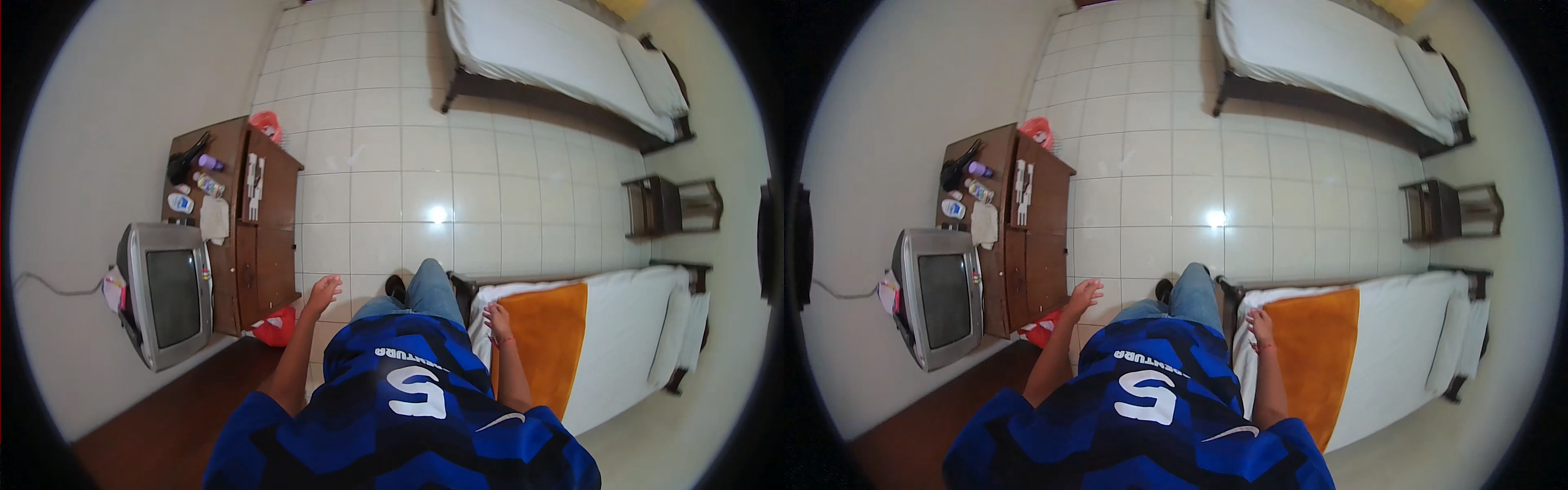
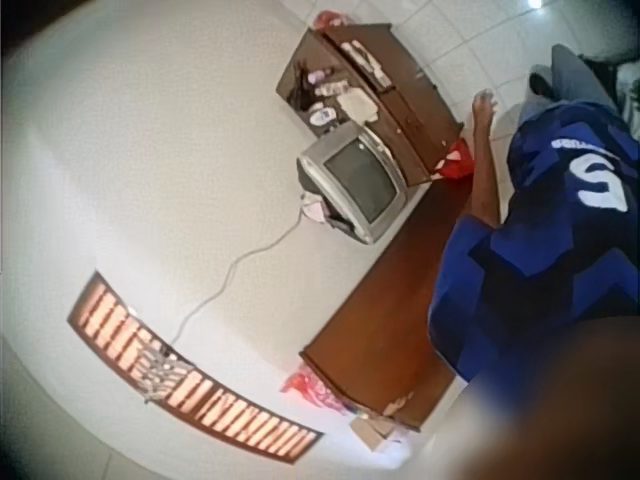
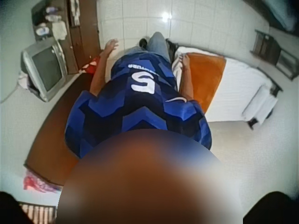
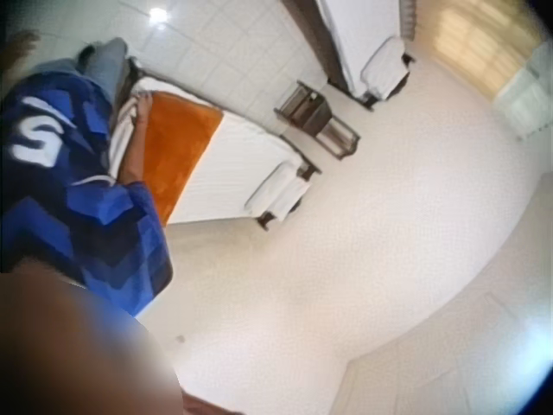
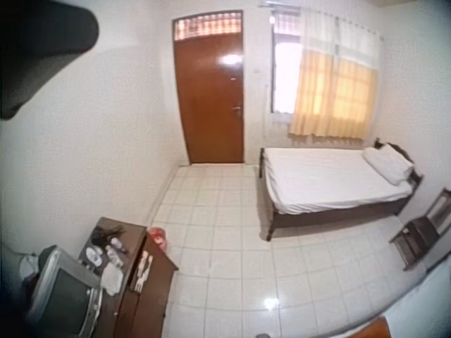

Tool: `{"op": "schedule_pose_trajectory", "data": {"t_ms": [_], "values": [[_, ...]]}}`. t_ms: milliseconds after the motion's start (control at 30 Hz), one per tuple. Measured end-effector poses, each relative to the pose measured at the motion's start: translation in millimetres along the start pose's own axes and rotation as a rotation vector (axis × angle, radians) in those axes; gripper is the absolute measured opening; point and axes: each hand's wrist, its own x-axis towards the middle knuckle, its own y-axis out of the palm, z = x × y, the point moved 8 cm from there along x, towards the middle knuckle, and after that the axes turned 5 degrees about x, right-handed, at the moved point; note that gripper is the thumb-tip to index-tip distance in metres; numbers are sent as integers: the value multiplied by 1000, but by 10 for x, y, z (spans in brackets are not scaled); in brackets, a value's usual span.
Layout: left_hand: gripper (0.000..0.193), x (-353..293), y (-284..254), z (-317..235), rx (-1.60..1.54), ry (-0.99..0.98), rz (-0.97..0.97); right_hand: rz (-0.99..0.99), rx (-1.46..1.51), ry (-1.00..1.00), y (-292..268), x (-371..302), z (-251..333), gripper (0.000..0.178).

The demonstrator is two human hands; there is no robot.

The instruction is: The recorder collects linens into a bag and spreads a towel on a bed.

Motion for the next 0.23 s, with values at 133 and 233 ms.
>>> {"op": "schedule_pose_trajectory", "data": {"t_ms": [133,233], "values": [[55,155,-92,-360,-93,23,-59,80,-80,-33,213,405,578,31],[56,343,-205,-732,-149,83,-109,211,-366,116,497,671,723,34]]}}
